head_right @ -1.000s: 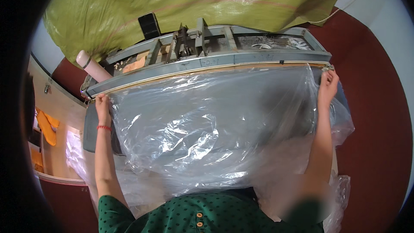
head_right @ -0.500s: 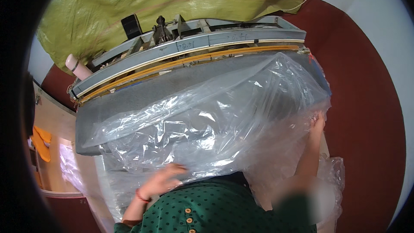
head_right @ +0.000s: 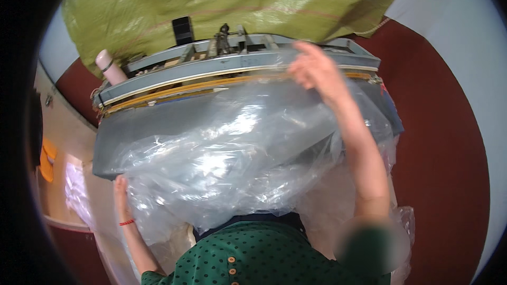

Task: Operating a heat sealing machine to seal large plastic film bags.

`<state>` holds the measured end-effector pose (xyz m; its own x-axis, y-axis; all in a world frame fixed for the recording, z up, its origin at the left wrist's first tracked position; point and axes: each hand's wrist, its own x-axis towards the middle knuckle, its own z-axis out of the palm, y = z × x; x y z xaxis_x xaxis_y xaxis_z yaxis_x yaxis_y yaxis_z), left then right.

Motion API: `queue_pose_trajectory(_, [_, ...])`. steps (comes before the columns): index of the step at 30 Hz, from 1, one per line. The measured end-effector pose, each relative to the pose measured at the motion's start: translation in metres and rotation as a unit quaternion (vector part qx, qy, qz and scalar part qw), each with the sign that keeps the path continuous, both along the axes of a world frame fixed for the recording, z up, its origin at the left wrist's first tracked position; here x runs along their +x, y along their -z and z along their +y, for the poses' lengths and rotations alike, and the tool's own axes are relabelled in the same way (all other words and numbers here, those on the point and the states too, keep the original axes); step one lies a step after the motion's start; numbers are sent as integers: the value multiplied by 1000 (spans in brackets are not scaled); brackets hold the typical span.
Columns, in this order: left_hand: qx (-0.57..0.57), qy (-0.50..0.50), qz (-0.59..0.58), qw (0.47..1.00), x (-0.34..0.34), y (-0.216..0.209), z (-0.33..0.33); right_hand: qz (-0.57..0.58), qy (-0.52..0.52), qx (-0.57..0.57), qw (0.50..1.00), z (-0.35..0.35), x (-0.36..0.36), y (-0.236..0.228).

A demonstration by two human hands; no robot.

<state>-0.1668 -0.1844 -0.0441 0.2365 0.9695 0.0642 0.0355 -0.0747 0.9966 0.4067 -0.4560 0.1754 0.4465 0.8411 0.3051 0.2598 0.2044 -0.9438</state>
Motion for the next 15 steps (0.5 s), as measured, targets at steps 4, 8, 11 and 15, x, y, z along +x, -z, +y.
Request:
queue_pose_trajectory(4, [17,-265,239,934,-136,4,36,-98,-226,-136,960,61,-80,-20])
queue_pose_trajectory(8, [165,-338,223,900,-117,-65,-6,-69,-226,-142,961,76,-102,-26])
queue_pose_trajectory(11, [244,-123,100,957,-14,-133,-48,-97,-129,-139,977,78,-91,-10])
queue_pose_trajectory(15, [410,160,233,867,135,-191,-94,-103,-120,-191,969,77,-78,26])
